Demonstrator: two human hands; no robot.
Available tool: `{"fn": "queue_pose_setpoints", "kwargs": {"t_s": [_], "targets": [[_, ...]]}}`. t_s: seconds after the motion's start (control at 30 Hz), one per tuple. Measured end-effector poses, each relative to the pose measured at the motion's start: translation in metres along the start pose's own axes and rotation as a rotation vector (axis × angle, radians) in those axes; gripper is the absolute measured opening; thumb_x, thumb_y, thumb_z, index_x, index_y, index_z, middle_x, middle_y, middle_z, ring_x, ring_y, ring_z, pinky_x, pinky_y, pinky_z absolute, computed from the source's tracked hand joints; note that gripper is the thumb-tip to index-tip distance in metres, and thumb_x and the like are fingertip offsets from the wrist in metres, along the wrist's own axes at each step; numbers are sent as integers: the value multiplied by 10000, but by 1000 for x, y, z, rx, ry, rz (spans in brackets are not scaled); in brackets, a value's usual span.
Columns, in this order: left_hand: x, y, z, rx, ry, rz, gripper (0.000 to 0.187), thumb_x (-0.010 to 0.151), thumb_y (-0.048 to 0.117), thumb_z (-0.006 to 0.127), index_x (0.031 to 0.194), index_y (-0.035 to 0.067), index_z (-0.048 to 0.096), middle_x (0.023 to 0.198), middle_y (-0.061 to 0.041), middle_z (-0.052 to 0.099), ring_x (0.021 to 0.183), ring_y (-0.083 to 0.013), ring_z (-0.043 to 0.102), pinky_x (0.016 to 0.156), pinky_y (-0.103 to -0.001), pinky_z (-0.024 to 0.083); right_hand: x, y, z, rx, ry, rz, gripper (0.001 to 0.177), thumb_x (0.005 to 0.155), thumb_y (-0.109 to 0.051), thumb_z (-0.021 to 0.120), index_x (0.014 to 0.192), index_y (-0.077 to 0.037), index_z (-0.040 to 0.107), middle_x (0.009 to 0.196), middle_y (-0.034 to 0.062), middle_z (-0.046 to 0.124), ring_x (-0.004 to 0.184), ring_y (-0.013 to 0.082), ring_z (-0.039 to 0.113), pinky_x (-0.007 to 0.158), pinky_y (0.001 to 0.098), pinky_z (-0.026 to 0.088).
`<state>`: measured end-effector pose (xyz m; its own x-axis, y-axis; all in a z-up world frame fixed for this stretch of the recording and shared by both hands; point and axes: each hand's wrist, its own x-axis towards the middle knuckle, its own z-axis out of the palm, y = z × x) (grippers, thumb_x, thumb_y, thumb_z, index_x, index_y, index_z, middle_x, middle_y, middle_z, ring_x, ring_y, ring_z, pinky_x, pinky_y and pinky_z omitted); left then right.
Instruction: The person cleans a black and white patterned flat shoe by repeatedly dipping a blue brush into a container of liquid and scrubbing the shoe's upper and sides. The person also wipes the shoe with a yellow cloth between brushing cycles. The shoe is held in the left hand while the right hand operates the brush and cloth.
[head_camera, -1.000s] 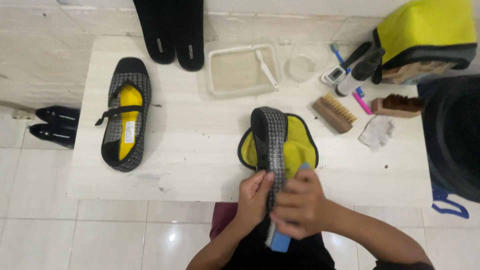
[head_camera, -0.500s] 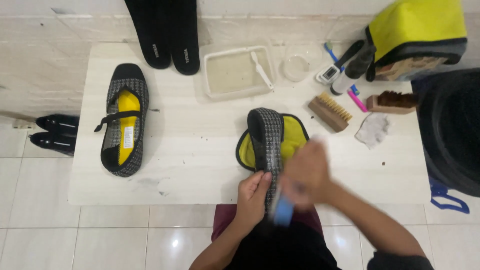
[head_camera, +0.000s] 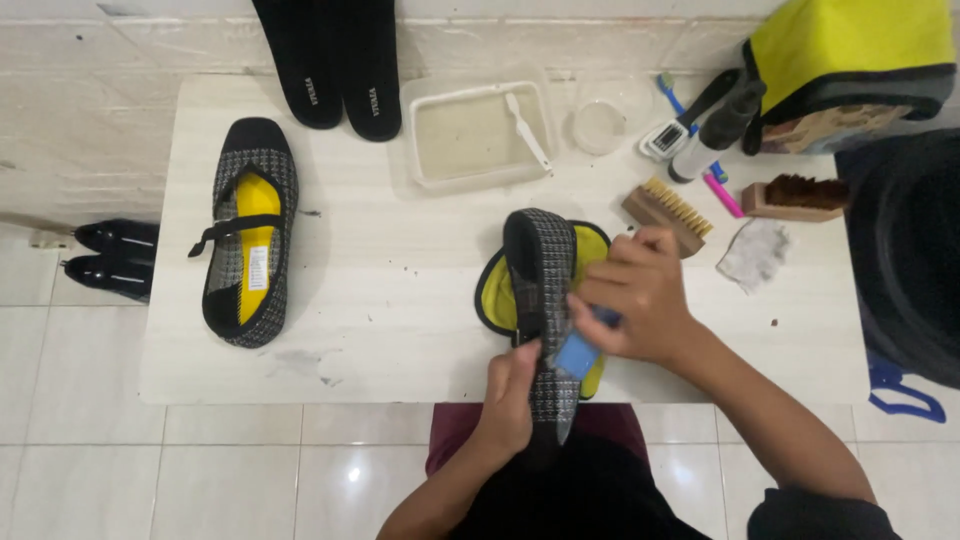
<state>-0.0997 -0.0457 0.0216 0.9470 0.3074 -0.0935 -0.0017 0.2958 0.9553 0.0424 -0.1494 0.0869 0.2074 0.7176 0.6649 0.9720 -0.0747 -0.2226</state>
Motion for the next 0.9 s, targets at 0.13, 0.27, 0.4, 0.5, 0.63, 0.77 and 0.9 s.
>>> {"fn": "queue_pose_setpoints", "kwargs": {"t_s": [0.13, 0.27, 0.4, 0.5, 0.63, 0.77, 0.9], "targets": [[5, 5, 3, 22, -127, 165, 859, 914, 686, 137, 992, -3, 643, 925, -91, 660, 872, -189, 631, 753, -333, 521, 3, -23, -4, 69, -75, -165, 247, 855, -153, 464, 612, -196, 471, 587, -22, 397, 585, 199, 368, 685, 397, 275], [5, -2, 3, 13, -118, 138, 1084, 807, 797, 2, 1131, -19, 637, 1046, -138, 692, 983, -238, 674, 876, -360, 555, 4, 23, -8, -132, -97, 19, 274, 883, -216, 526, 626, -206, 621, 615, -44, 647, 644, 168, 487, 826, 380, 284], [3, -12, 2, 48, -69, 89, 1089, 783, 837, 39, 1017, -13, 678, 935, -128, 713, 889, -224, 684, 756, -346, 547, 2, -18, 3, 117, -111, -182, 183, 791, -128, 463, 667, -229, 551, 672, -70, 544, 610, 172, 432, 686, 409, 313], [2, -8, 1, 24, -137, 147, 927, 833, 803, 62, 789, 54, 607, 783, -71, 641, 729, -168, 613, 655, -311, 501, 5, 5, 8, 7, -36, -255, 340, 907, -126, 412, 576, -194, 370, 570, -10, 330, 499, 212, 302, 533, 396, 197], [5, 1, 3, 13, -86, 91, 1065, 756, 845, 41, 975, 8, 663, 959, -112, 692, 925, -204, 657, 813, -352, 544, 13, -6, 2, 21, -29, -157, 263, 870, -189, 499, 608, -186, 509, 593, -40, 526, 595, 178, 406, 772, 371, 285], [5, 0, 2, -26, -148, 75, 1037, 747, 867, 84, 886, 11, 653, 810, -114, 680, 712, -179, 661, 682, -321, 588, 7, 24, 17, 29, 68, -155, 244, 870, -176, 476, 628, -188, 505, 596, -8, 483, 559, 200, 408, 636, 418, 306], [3, -4, 1, -81, -80, 55, 1181, 703, 883, 101, 1189, -47, 642, 1144, -182, 694, 1107, -272, 670, 1014, -422, 522, 12, 18, 6, -171, 31, -132, 246, 858, -177, 478, 619, -198, 526, 606, 1, 503, 609, 258, 414, 708, 484, 286]]}}
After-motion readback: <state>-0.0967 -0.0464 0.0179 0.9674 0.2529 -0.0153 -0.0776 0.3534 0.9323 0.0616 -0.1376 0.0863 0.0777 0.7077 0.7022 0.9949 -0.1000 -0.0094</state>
